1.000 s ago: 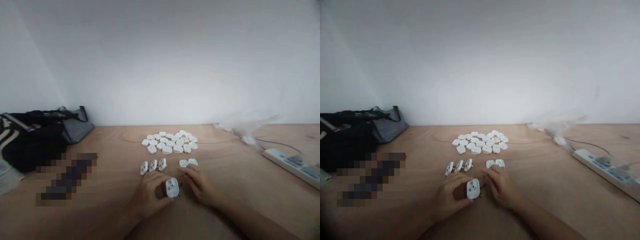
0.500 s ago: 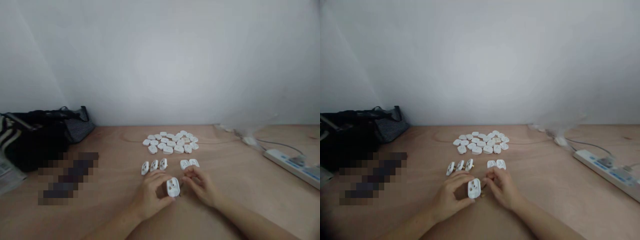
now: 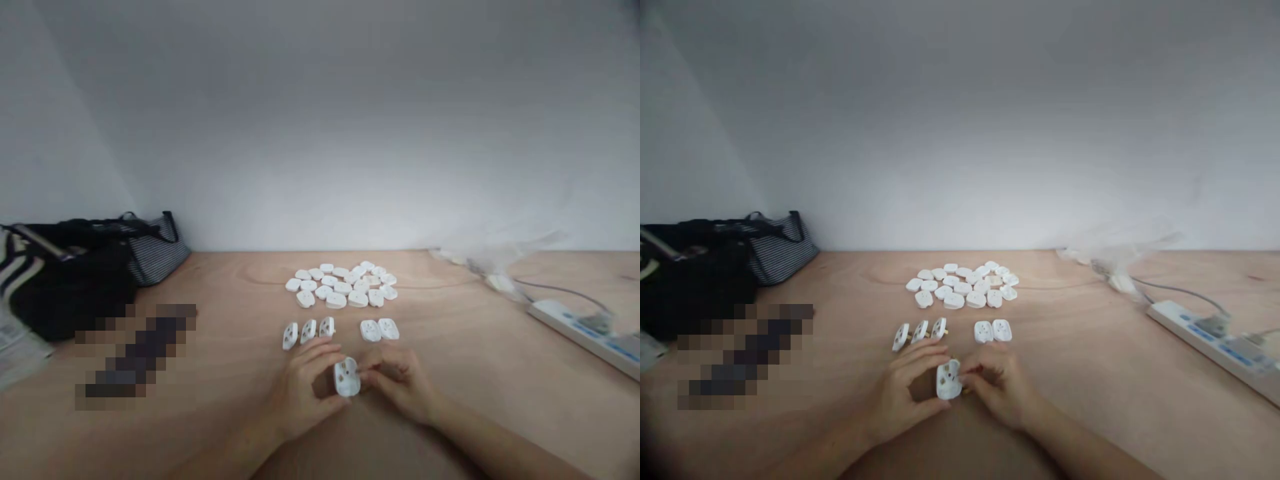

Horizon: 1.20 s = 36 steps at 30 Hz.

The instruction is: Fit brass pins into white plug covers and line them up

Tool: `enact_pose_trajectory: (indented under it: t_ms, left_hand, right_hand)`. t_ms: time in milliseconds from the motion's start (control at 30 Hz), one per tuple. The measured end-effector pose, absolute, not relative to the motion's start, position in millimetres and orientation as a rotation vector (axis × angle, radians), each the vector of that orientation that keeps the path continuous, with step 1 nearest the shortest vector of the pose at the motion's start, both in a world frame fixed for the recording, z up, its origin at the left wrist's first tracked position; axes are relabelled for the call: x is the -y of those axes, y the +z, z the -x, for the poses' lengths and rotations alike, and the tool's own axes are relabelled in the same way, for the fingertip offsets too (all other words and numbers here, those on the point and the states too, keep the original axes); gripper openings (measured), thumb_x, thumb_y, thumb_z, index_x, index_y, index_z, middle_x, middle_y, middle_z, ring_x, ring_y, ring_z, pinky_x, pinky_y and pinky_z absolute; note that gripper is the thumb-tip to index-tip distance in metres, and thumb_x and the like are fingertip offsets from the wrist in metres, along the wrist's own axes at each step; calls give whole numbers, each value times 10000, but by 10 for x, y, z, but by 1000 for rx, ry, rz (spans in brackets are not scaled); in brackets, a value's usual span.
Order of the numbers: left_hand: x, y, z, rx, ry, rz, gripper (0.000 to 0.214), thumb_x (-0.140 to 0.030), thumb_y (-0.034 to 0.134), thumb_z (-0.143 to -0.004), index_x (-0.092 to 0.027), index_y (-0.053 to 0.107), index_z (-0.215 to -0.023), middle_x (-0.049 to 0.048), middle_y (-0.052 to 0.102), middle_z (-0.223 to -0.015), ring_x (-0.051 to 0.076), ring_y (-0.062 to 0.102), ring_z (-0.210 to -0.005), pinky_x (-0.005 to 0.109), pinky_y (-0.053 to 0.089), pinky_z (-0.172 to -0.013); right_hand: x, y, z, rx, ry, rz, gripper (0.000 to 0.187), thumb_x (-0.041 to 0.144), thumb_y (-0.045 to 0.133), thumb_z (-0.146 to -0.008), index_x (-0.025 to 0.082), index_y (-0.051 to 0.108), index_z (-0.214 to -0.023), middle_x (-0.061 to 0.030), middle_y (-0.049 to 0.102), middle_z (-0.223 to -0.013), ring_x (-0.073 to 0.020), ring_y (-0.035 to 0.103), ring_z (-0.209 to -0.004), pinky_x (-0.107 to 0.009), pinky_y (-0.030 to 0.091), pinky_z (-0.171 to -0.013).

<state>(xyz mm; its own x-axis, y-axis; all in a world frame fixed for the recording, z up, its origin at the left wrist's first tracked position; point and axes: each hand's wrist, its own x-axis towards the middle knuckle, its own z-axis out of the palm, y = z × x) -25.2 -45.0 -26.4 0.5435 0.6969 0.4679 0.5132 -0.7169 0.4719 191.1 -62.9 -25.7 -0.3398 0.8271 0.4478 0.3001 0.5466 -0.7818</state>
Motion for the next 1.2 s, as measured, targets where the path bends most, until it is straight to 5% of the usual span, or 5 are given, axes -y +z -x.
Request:
enact_pose_trajectory:
  t_ms: [400,900,1067,1200]
  left_hand:
    - [462,-189,244,-1112,848,-2623,475,-358,771,-630,-256,644,-1076,57,633,-1160,337,481,-1165,607,213,-1046]
    - [472,-156,257,-1098,874,-2648,451,-446,748,-648,-283,647,-1056,52,637,-1108,315,481,-1118,543,210,-1035]
    - [485,-143,248,-1109,938,-2599,435,-438,752,-651,-262,655,-1037,58,643,-1076,302,497,-1085,513,271,-1012]
    - [488,-134,241,-1098,968,-2582,484,-454,780,-606,-263,658,-1033,56,647,-1048,299,508,-1056,495,307,-991]
  right_hand:
    - [607,-231,-1909,2167,423,844,110,178,544,-846,228,635,-811,-8,692,-760,-180,581,-737,-374,392,-773]
    - [616,-236,-1899,2204,275,860,132,305,604,-837,308,702,-926,-35,663,-970,-208,567,-864,-391,389,-791]
    - [629,-265,-1930,2099,318,925,557,380,674,-763,281,482,-1277,-75,590,-1140,-249,526,-1018,-409,371,-890]
    - [615,-304,-1938,2016,392,983,453,401,638,-787,261,525,-1203,-63,645,-1017,-242,548,-943,-419,356,-877]
